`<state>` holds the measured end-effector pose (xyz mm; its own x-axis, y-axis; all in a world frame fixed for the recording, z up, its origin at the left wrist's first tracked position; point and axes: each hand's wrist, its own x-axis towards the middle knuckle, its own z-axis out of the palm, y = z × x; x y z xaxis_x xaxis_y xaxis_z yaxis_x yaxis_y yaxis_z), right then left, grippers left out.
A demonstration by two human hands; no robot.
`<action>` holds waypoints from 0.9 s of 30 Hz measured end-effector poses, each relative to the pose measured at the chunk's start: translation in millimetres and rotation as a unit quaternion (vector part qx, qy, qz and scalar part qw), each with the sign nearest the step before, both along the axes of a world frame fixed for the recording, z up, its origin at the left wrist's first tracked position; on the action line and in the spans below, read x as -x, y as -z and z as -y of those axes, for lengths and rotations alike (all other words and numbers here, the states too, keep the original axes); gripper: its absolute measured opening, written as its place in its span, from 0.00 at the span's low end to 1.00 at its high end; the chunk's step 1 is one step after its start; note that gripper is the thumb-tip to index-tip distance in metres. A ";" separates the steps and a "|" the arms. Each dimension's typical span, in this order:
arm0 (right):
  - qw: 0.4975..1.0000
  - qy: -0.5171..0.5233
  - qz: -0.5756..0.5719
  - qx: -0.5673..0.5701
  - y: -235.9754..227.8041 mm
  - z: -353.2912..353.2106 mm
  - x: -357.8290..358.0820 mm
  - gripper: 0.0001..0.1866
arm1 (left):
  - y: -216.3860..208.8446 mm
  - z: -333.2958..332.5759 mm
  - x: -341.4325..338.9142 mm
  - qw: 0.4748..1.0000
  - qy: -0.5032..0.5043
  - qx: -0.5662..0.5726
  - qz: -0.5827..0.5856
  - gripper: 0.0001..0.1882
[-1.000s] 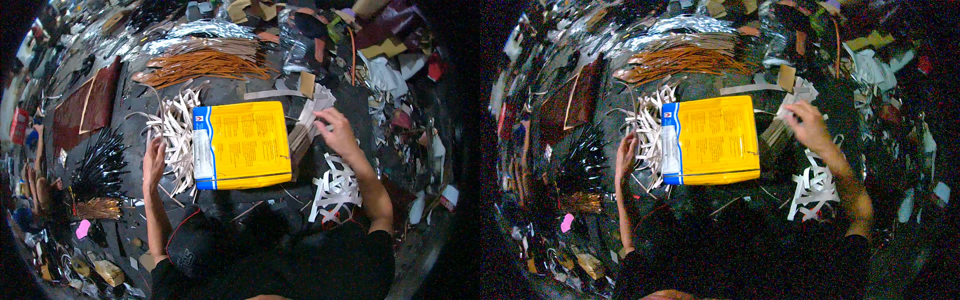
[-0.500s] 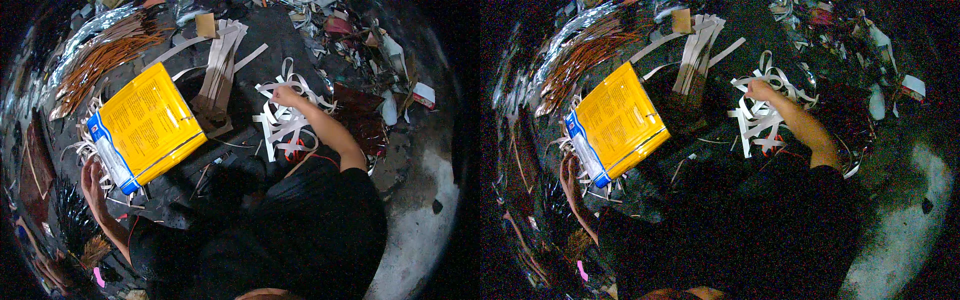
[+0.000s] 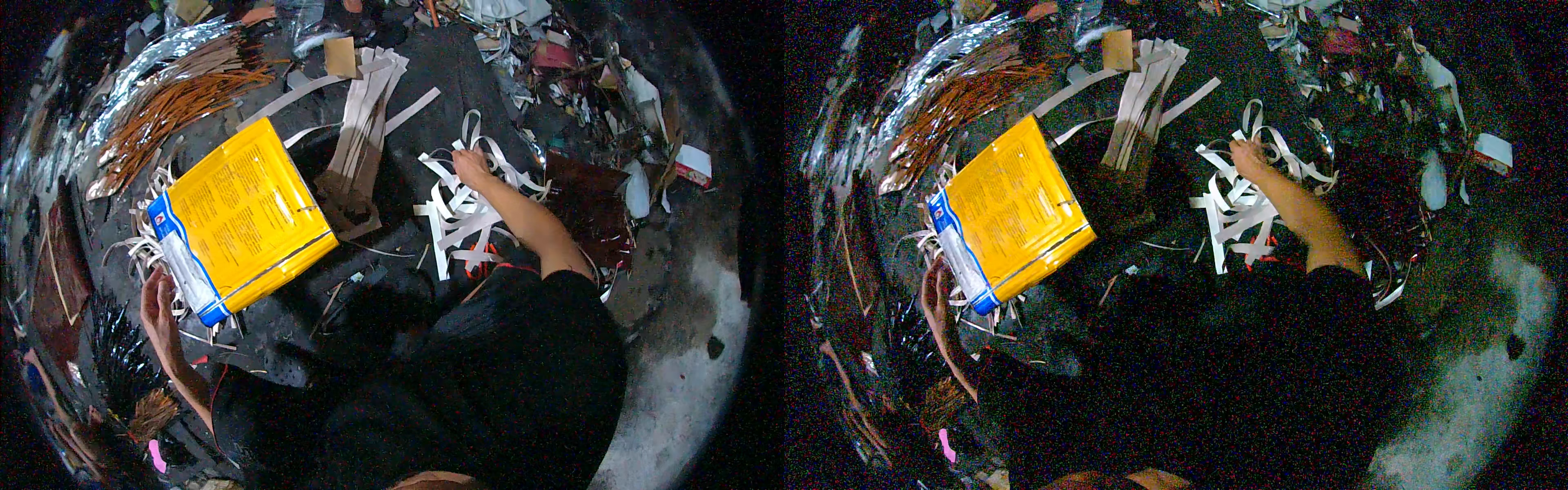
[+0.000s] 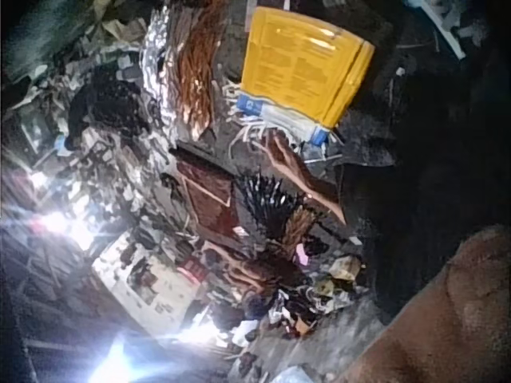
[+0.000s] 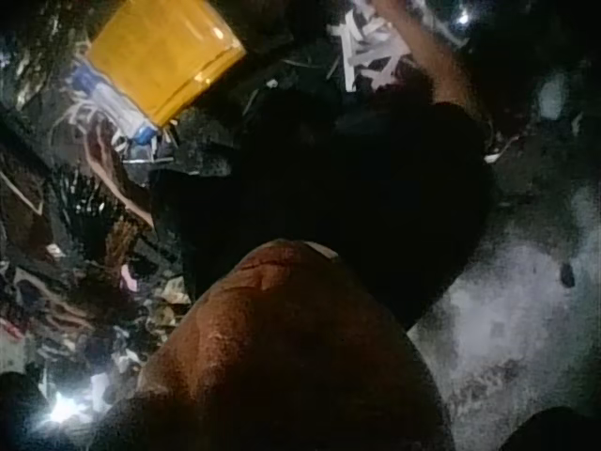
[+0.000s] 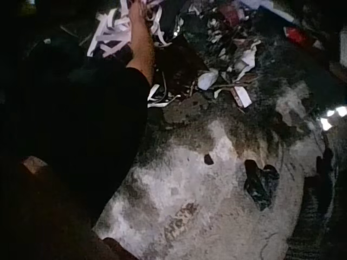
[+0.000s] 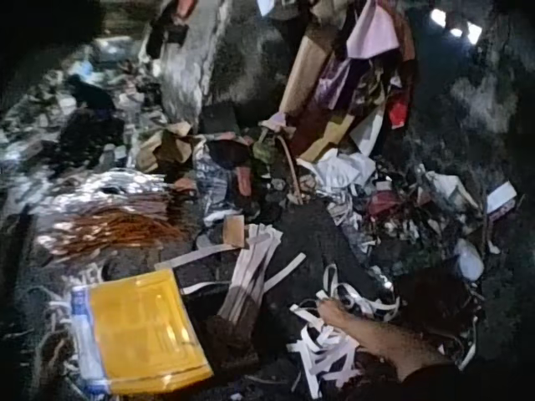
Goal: The person sits on the floor and repeatedly peels thin white strips from a larger roll or sheet, separating them by hand. The person places the peeled strips into a pile on the floor and continues the process throughout the clip.
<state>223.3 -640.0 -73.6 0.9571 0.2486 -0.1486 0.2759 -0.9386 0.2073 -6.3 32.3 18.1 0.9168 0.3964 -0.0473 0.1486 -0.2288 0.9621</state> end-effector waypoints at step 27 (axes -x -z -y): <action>0.859 -0.218 -0.340 -0.315 -244.1 -291.4 61.8 0.09 | -81.8 35.7 -16.5 0.968 0.250 -0.001 0.009 0.08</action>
<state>161.5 -348.6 170.5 0.4978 0.7971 -0.3418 0.4849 -0.5826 -0.6523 10.2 -3.4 99.9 0.9949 -0.0969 -0.0290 0.0017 -0.2706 0.9627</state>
